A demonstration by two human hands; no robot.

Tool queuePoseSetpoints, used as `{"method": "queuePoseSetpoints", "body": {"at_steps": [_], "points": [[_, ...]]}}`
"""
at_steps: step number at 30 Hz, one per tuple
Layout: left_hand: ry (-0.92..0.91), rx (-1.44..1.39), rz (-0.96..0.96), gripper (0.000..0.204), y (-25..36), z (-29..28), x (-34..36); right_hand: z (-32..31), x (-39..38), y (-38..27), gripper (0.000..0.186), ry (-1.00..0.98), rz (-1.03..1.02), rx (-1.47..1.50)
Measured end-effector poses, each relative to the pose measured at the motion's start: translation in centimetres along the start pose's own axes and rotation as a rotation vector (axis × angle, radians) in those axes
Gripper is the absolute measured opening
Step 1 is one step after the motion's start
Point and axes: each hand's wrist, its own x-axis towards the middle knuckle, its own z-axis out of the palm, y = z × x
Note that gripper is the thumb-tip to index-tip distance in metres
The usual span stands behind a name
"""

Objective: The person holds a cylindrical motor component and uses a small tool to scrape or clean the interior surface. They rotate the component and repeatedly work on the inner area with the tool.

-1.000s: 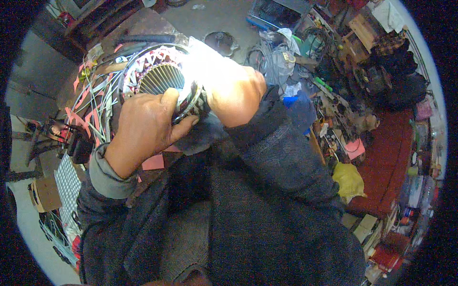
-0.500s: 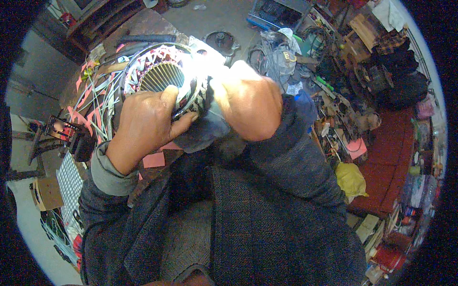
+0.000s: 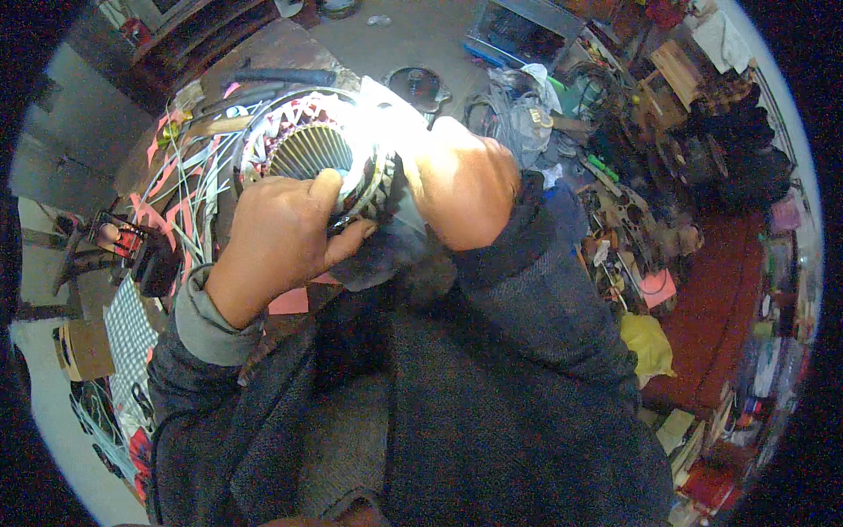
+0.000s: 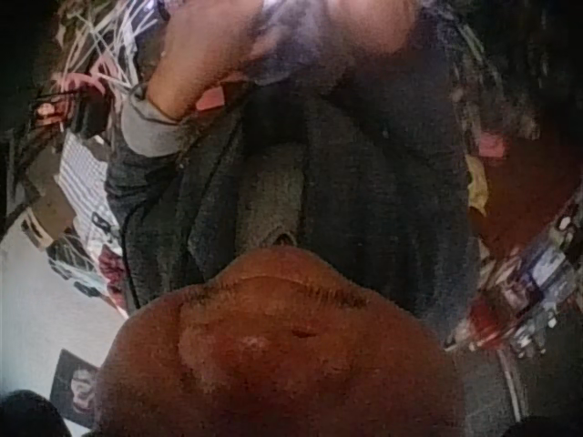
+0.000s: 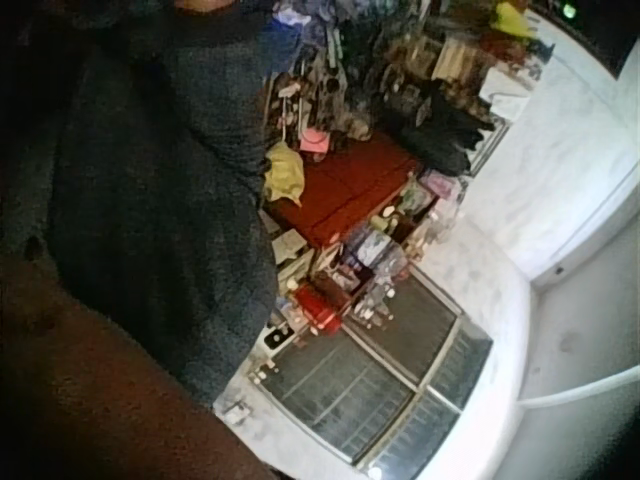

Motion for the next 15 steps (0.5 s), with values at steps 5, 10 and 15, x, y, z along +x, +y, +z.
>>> {"method": "queuePoseSetpoints", "body": {"at_steps": [5,10,15], "points": [[-0.001,0.001,0.01,0.042,-0.1,0.0,0.0,-0.3,1.3,0.0,0.011,0.136,-0.087,0.083],[-0.058,-0.003,-0.008,0.04,0.0,-0.1,-0.2,0.3,2.4,-0.1,0.015,-0.019,0.003,-0.034],[-0.049,0.008,0.025,0.041,0.0,-0.3,0.0,3.3,6.0,1.2,0.022,0.202,-0.269,0.212]]}}
